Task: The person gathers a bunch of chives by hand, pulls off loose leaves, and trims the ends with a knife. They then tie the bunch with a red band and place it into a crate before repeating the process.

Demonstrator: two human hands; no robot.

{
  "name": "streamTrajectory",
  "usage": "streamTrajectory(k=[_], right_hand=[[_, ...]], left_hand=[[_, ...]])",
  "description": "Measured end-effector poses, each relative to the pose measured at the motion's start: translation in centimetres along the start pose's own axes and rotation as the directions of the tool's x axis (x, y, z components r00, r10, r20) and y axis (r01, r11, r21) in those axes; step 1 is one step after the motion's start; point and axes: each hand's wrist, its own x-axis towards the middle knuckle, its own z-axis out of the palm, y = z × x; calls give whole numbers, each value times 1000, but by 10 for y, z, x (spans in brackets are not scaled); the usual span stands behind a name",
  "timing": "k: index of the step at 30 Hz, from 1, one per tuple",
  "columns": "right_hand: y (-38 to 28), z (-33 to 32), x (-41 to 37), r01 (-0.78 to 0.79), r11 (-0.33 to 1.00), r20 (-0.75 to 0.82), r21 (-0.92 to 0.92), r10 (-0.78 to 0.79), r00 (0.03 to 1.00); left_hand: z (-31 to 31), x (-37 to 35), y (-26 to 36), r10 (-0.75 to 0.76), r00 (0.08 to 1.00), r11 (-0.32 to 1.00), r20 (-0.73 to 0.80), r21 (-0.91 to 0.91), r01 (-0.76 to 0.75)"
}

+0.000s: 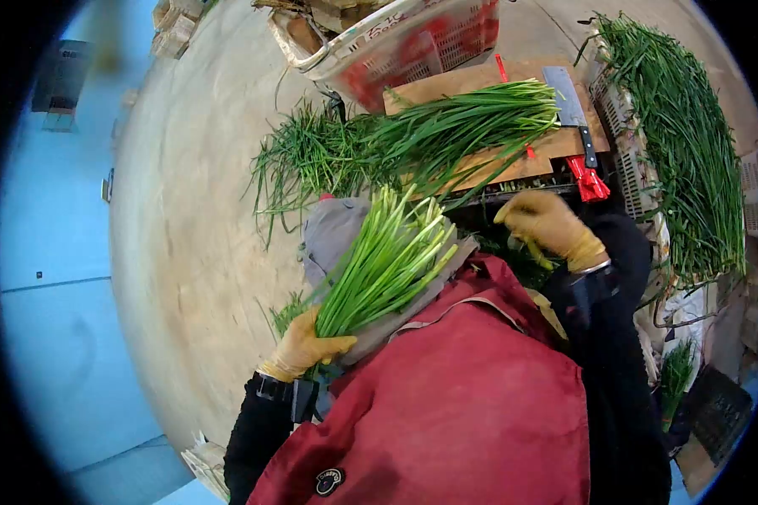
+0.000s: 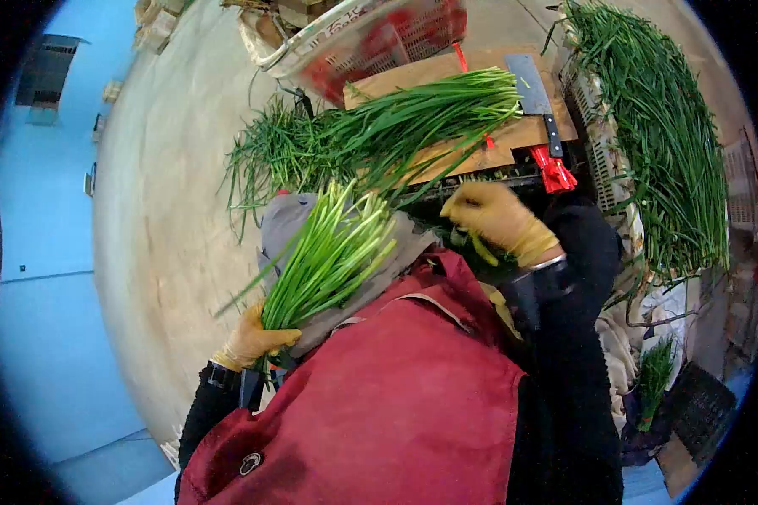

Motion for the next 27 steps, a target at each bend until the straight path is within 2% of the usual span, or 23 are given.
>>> streamTrajectory(k=[1,3,4,5,7,9,10,11,13,16,19,20,22,23,24,25,27], right_hand=[[9,12,2,212,917,11,-337,-222,975],[9,34,9,309,935,-145,-173,-334,931],[-6,39,12,320,939,-168,-130,-339,926],[-25,42,14,331,940,-192,-84,-341,920],[-46,54,23,446,815,-97,-369,-512,854],[-58,69,30,496,652,47,-573,-579,814],[-67,77,31,390,645,80,-657,-455,887],[-64,86,36,344,621,77,-704,-415,907],[-66,93,48,220,610,159,-761,-154,975],[-36,109,60,295,790,140,-538,-262,955],[-24,105,61,335,748,59,-574,-370,927],[-19,103,61,252,746,22,-616,-303,953],[-6,89,64,185,714,4,-675,-246,969],[3,81,65,152,695,-4,-703,-218,976],[17,69,65,158,695,-43,-702,-263,964],[23,61,62,193,766,-67,-613,-294,953],[22,47,55,120,849,-158,-515,-231,960]], left_hand=[[2,-1,3,-47,999,996,-15,-75,45],[4,-4,8,10,1000,1000,-28,-25,-11],[4,-4,6,35,999,999,-34,-1,-35],[6,-4,3,34,999,998,-40,-54,-36],[5,-1,-1,41,998,988,-51,-150,-48],[1,-2,1,30,999,1000,-25,4,-30],[-1,-3,2,22,1000,997,-13,79,-21],[0,-4,4,71,997,985,-30,159,-65],[3,-6,7,170,984,937,-59,319,-143],[3,-6,5,178,983,957,-38,238,-164],[0,-5,-2,170,984,964,-43,215,-157],[-1,-4,-6,221,974,951,-43,230,-206],[-1,0,-15,324,945,918,-42,257,-303],[-1,-1,-13,307,951,930,-27,223,-294],[-1,-2,-10,290,957,940,-14,189,-283],[-2,-3,-9,273,962,950,0,156,-269],[-5,1,-22,268,964,954,-4,143,-264]])
